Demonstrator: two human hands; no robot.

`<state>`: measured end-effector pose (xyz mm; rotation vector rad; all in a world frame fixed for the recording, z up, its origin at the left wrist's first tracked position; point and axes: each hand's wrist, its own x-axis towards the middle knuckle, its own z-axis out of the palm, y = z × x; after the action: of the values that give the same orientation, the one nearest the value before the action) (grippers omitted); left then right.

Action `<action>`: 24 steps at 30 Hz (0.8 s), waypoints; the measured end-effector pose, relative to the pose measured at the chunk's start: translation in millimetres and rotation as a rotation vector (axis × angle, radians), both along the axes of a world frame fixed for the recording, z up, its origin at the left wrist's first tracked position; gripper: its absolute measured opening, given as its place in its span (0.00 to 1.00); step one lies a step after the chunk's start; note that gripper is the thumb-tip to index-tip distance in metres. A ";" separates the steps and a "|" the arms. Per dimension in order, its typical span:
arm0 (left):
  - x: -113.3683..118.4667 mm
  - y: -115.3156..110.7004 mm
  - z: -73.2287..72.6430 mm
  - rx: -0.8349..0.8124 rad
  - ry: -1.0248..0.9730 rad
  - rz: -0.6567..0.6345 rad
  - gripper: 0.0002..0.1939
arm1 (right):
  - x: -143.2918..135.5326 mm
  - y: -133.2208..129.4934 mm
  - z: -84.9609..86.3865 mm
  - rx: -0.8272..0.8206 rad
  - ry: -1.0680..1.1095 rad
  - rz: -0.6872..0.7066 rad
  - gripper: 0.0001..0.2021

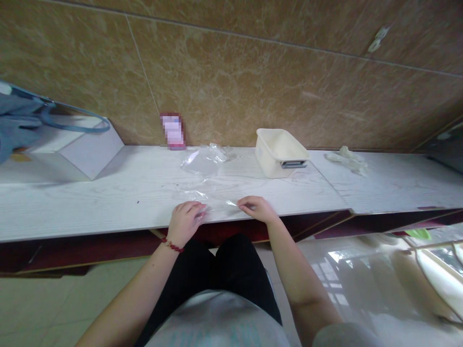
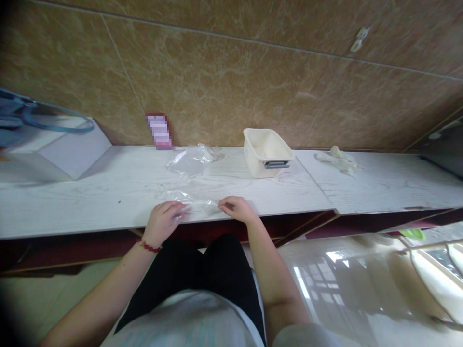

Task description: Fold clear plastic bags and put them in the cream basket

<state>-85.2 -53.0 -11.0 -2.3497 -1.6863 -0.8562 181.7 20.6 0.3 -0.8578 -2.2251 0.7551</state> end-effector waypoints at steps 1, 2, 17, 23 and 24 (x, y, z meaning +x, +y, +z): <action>-2.1 2.0 0.5 -0.008 0.007 -0.001 0.12 | 0.0 -0.1 0.1 0.000 -0.005 -0.005 0.09; -4.9 3.8 1.2 -0.016 0.013 0.003 0.11 | 0.0 -0.2 0.3 0.000 -0.012 -0.010 0.09; -82.1 5.9 17.2 -0.235 -0.032 -0.153 0.15 | -2.5 3.2 2.3 0.001 -0.056 -0.138 0.11; -86.4 10.6 22.5 -0.336 -0.235 -0.030 0.18 | -7.2 16.8 -6.6 -0.149 0.030 -0.214 0.11; -85.9 12.3 22.7 -0.345 -0.274 0.004 0.19 | -8.8 20.2 -8.0 -0.185 0.043 -0.217 0.11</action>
<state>-171.1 -40.7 11.7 -2.5355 -2.0961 -0.9963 172.9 40.8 -7.7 -1.1407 -2.0065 0.8745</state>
